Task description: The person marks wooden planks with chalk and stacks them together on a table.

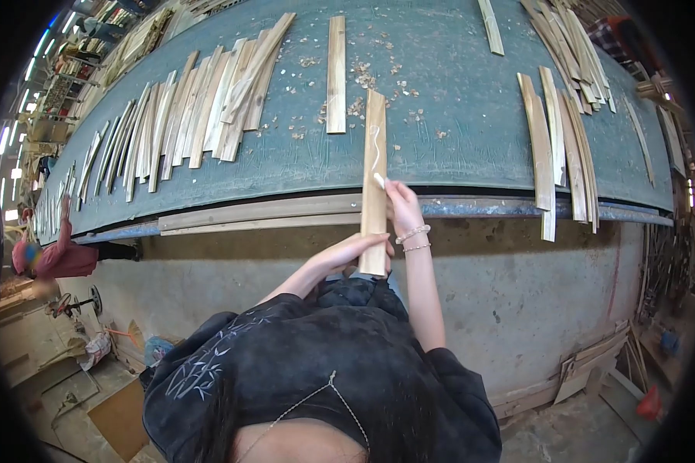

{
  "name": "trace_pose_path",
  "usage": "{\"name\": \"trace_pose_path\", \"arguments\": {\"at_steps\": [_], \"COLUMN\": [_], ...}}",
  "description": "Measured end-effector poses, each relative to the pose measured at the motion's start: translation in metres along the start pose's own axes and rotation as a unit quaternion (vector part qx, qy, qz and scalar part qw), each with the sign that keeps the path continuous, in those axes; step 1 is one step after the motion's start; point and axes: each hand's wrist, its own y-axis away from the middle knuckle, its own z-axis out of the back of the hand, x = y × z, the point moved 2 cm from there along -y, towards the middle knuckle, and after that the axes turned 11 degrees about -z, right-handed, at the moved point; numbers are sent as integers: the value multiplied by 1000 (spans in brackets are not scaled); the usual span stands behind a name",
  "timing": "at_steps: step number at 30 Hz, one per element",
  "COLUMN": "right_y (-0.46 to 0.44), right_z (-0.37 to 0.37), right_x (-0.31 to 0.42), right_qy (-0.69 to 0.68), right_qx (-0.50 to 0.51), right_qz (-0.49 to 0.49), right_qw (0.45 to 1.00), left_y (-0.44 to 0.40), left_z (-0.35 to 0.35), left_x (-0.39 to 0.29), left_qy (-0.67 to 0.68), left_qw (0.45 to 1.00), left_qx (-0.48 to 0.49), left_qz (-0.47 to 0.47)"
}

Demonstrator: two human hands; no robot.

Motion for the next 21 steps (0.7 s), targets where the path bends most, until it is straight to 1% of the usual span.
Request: {"name": "trace_pose_path", "arguments": {"at_steps": [1, 2, 3, 4, 5, 6, 7, 8, 9, 10, 11, 12, 14, 15, 16, 17, 18, 19, 20, 21], "right_y": [-4, -3, -6, -12, -29, -5, -6, -36, -33, -37, -18, 4, 1, 1, 8, 24, 22, 14, 2, -6], "right_z": [-3, -1, 4, 14, 37, 36, 59, 118, 154, 193, 200, 202, 237, 233, 207, 156, 136, 121, 113, 106], "right_x": [-2, -1, 2, 2, 2, 31, 53, 65, 98, 124, 146, 168, 170, 161, 150, 139, 126, 114, 98, 83], "right_qy": [-42, -76, -54, -32, 27, -40, -18, 22, 201, 352, 441, 516, 379, 347, 245, 138, 73, 73, 64, 91], "right_qx": [87, 82, 39, -4, -90, -63, -80, -110, -248, -345, -449, -543, -474, -377, -274, -159, -59, -44, -39, -8], "right_qz": [-24, -55, -45, -34, 71, 20, 40, 90, 133, 175, 136, 96, 252, 250, 145, 125, 83, 45, 41, 15], "right_qw": [995, 992, 997, 999, 993, 997, 996, 990, 938, 853, 765, 655, 754, 822, 919, 970, 992, 995, 996, 996], "left_y": [0, -12, -18, -26, -42, -58, -75, -89, -105, -121, -135, -141, -143, -144, -135, -122, -105, -78, -70, -64], "left_z": [9, 32, 47, 61, 84, 106, 115, 122, 138, 154, 165, 171, 185, 194, 190, 177, 157, 126, 124, 124], "left_x": [-6, 5, -18, -43, -63, -81, -95, -106, -110, -108, -105, -107, -105, -97, -94, -91, -94, -105, -97, -88], "left_qy": [-80, -200, -296, -389, -490, -568, -627, -671, -669, -689, -706, -704, -600, -528, -527, -231, 95, 160, 162, 243], "left_qw": [994, 969, 949, 918, 866, 778, 688, 584, 582, 586, 591, 590, 689, 738, 739, 911, 962, 951, 950, 937], "left_qx": [54, 98, 90, 80, -88, -253, -346, -433, -438, -410, -381, -384, -389, -375, -378, -264, -119, -106, -115, -77], "left_qz": [46, 106, 54, 3, -46, -92, -119, -142, -147, -117, -86, -94, -117, -189, -182, -215, -226, -241, -241, -241]}}
